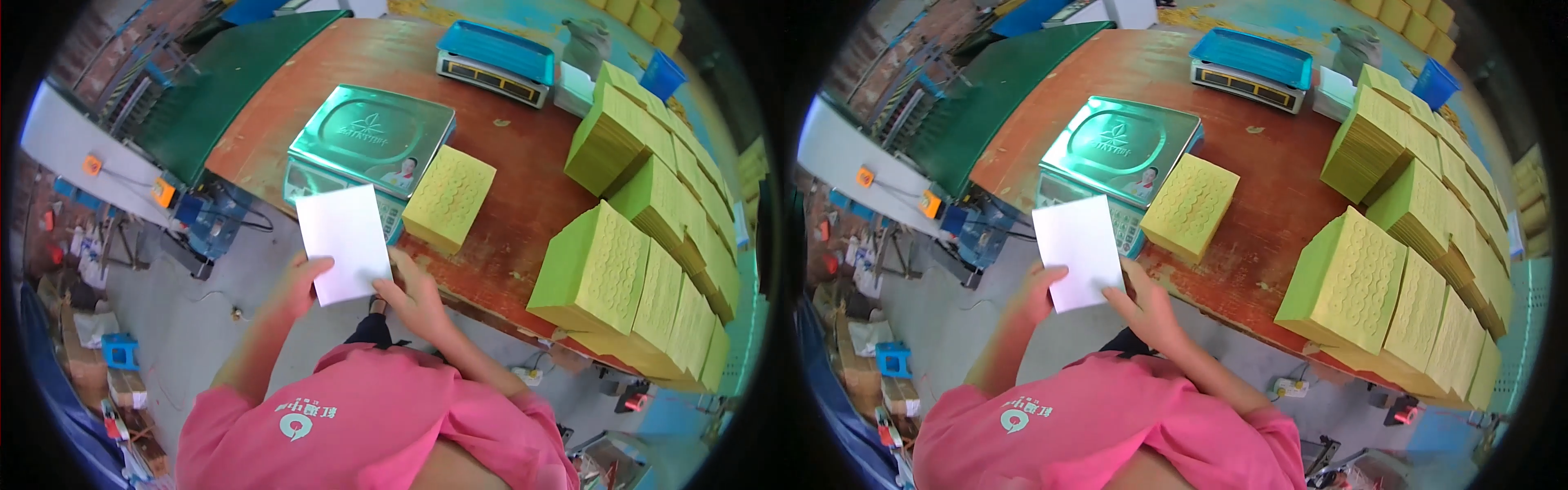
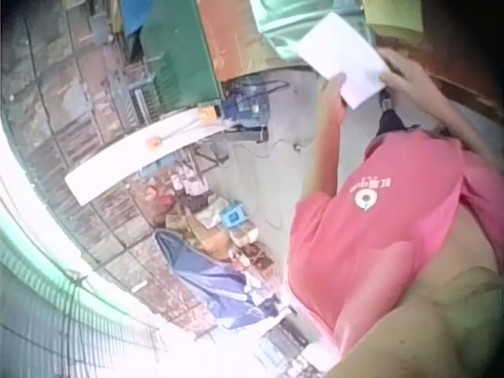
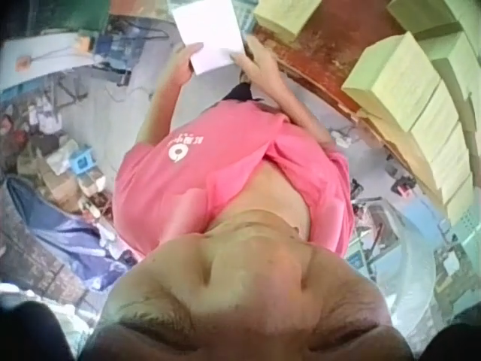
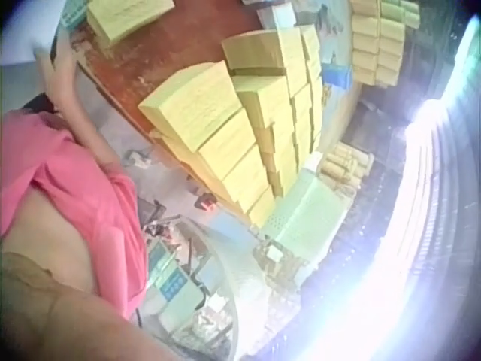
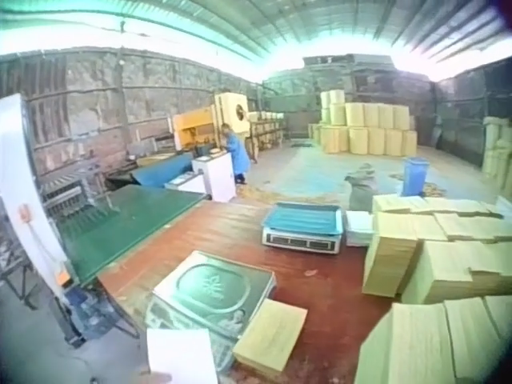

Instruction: Weighing stacks of yellow paper on a scale and organizing them for packaging or further processing.

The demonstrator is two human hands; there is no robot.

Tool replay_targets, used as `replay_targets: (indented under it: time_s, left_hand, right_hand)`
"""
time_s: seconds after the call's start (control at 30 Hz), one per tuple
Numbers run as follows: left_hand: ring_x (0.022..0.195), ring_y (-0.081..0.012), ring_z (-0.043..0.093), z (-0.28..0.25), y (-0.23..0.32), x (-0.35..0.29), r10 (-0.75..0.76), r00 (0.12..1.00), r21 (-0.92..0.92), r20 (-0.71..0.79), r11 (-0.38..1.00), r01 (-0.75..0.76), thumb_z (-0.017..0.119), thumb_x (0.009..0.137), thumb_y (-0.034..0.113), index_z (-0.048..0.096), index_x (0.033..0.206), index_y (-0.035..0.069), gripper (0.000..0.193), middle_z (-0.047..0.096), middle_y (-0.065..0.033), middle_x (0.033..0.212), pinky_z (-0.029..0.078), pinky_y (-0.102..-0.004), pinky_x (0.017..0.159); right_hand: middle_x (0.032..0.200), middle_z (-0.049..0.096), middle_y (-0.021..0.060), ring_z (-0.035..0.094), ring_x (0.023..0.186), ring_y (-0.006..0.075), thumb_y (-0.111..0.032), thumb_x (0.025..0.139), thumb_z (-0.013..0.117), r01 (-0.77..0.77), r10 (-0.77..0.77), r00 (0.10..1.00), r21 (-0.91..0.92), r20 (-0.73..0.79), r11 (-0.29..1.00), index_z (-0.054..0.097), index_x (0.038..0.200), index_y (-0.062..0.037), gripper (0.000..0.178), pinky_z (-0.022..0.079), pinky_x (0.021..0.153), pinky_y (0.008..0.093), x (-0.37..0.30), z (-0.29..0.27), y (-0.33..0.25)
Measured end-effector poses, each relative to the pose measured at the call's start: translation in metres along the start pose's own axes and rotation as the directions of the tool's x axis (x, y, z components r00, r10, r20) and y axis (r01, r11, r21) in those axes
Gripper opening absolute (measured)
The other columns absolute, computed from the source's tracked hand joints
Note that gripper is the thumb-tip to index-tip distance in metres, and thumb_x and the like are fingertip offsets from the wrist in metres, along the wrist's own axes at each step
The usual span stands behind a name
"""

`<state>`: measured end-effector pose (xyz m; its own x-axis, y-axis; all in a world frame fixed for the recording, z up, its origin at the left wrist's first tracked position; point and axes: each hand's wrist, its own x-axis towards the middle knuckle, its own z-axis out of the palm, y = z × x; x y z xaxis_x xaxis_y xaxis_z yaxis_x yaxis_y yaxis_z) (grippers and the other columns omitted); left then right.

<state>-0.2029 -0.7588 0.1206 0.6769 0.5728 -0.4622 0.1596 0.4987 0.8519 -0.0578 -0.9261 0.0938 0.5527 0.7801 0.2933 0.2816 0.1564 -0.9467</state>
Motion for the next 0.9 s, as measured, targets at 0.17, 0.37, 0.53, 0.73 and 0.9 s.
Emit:
replay_targets:
  time_s: [0.17,0.37,0.53,0.73,0.9]
  left_hand:
    - [0.102,-0.0215,0.063,-0.013,0.060,0.094,-0.004,0.983,0.057,0.181,0.998,-0.007,0.061,0.085,0.009,0.052,0.127,-0.003,0.044,0.063,-0.0125,0.114,0.050,-0.0368,0.090]
    - [0.086,-0.0139,0.061,-0.019,0.088,0.183,0.337,0.899,0.478,0.280,0.763,-0.435,0.066,0.086,0.014,0.045,0.134,-0.003,0.055,0.065,-0.0087,0.096,0.049,-0.0280,0.078]
    - [0.091,-0.0255,0.062,-0.020,0.101,0.190,0.519,0.740,0.785,0.428,0.193,-0.589,0.070,0.081,0.013,0.053,0.130,0.002,0.054,0.063,-0.0121,0.095,0.049,-0.0322,0.082]
    - [0.116,-0.0321,0.051,-0.029,0.106,0.177,0.476,0.285,0.406,0.832,-0.171,-0.898,0.080,0.070,0.017,0.058,0.125,0.002,0.061,0.053,-0.0152,0.129,0.045,-0.0409,0.095]
    - [0.111,-0.0313,0.054,-0.025,0.104,0.189,0.363,0.325,0.398,0.873,-0.147,-0.905,0.079,0.067,0.014,0.062,0.117,0.001,0.054,0.058,-0.0131,0.124,0.046,-0.0409,0.094]
  right_hand:
    - [0.089,0.064,0.0130,0.066,0.072,0.0136,-0.003,0.093,0.054,-0.308,0.395,0.914,0.468,-0.096,0.828,0.043,0.131,0.0042,0.040,0.054,0.062,0.0271,0.070,0.044,0.013]
    - [0.090,0.065,0.0129,0.066,0.070,0.0148,0.001,0.093,0.053,-0.290,0.415,0.849,0.367,-0.327,0.884,0.034,0.139,0.0047,0.050,0.054,0.062,0.0271,0.116,0.076,0.029]
    - [0.096,0.065,0.0133,0.065,0.075,0.0142,0.002,0.091,0.054,-0.300,0.358,0.804,0.195,-0.475,0.934,0.032,0.142,0.0027,0.055,0.054,0.068,0.0274,0.114,0.092,0.038]
    - [0.099,0.064,0.0105,0.058,0.086,0.0106,0.002,0.091,0.053,-0.253,0.388,0.698,0.299,-0.601,0.920,0.040,0.139,0.0012,0.050,0.049,0.076,0.0247,0.119,0.096,0.043]
    - [0.102,0.064,0.0115,0.061,0.088,0.0121,0.002,0.092,0.052,-0.212,0.414,0.689,0.380,-0.595,0.900,0.040,0.140,0.0002,0.049,0.051,0.078,0.0259,0.112,0.103,0.047]
